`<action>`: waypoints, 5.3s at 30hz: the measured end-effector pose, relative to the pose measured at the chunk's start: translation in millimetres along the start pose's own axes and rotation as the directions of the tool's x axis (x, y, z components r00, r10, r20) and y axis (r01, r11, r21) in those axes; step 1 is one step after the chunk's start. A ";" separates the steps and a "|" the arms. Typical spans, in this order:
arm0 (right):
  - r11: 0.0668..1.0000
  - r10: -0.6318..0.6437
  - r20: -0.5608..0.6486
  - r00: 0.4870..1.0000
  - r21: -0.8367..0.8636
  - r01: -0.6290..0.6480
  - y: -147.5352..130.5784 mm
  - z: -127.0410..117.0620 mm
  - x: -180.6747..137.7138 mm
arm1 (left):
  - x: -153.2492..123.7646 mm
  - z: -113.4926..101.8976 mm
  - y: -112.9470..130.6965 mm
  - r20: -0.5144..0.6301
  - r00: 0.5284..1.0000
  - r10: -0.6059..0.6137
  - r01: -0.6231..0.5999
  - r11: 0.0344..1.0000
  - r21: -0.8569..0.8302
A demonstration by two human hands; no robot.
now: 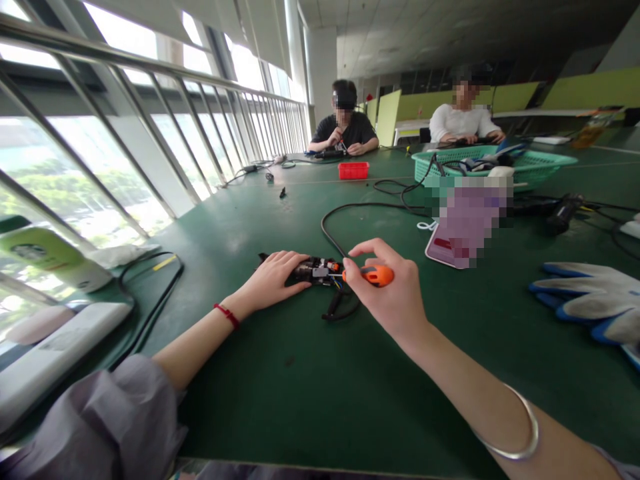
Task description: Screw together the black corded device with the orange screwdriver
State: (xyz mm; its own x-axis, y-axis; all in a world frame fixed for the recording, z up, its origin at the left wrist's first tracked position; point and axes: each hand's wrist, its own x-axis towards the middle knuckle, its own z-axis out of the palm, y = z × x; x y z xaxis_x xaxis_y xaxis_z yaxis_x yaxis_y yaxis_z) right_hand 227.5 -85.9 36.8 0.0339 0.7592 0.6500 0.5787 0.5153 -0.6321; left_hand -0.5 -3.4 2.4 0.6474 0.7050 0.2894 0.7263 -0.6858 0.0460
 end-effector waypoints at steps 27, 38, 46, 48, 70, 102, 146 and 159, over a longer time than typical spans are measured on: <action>0.985 -0.142 -0.071 0.987 0.088 0.148 4.8 1.3 0.9 | -0.5 0.9 -0.6 -0.003 1.000 0.004 -0.003 1.000 0.008; 0.971 -0.205 -0.117 0.972 0.097 0.217 5.6 3.7 -0.7 | -0.9 -2.4 -0.1 0.017 1.000 0.005 -0.005 1.000 0.010; 0.994 -0.100 0.064 0.993 0.055 0.096 1.8 1.9 -1.2 | -0.5 -8.7 -5.2 0.112 0.993 -0.047 0.039 0.996 0.078; 0.997 -0.067 0.247 0.967 -0.007 0.071 0.0 1.3 -1.2 | -1.9 -10.0 -7.2 0.120 0.989 -0.089 0.077 0.991 0.107; 0.928 -0.027 0.811 0.585 -0.197 0.317 9.7 19.3 -10.9 | -43.2 -45.2 -89.9 -0.277 0.620 -0.734 0.779 0.535 0.327; 0.957 0.081 0.509 0.857 -0.280 0.076 13.7 22.0 -9.4 | -18.4 -37.1 -40.3 -0.283 0.924 -0.257 0.337 0.896 0.288; 0.938 0.155 0.429 0.890 -0.345 0.003 25.8 21.8 -2.9 | -9.4 -1.3 -78.1 -0.189 0.937 -0.294 0.309 0.950 0.053; 0.939 0.157 0.425 0.892 -0.344 -0.002 24.4 21.0 -2.8 | 0.0 1.0 -70.7 -0.060 0.974 -0.219 0.226 0.962 0.155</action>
State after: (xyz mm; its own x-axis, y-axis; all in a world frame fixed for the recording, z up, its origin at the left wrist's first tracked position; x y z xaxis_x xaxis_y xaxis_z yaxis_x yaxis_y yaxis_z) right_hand 224.3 -67.1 10.8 -0.2247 0.9268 0.3008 0.8237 0.3456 -0.4495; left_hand -51.6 45.2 -1.8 0.4575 0.8261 0.3289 0.8806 -0.4722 -0.0389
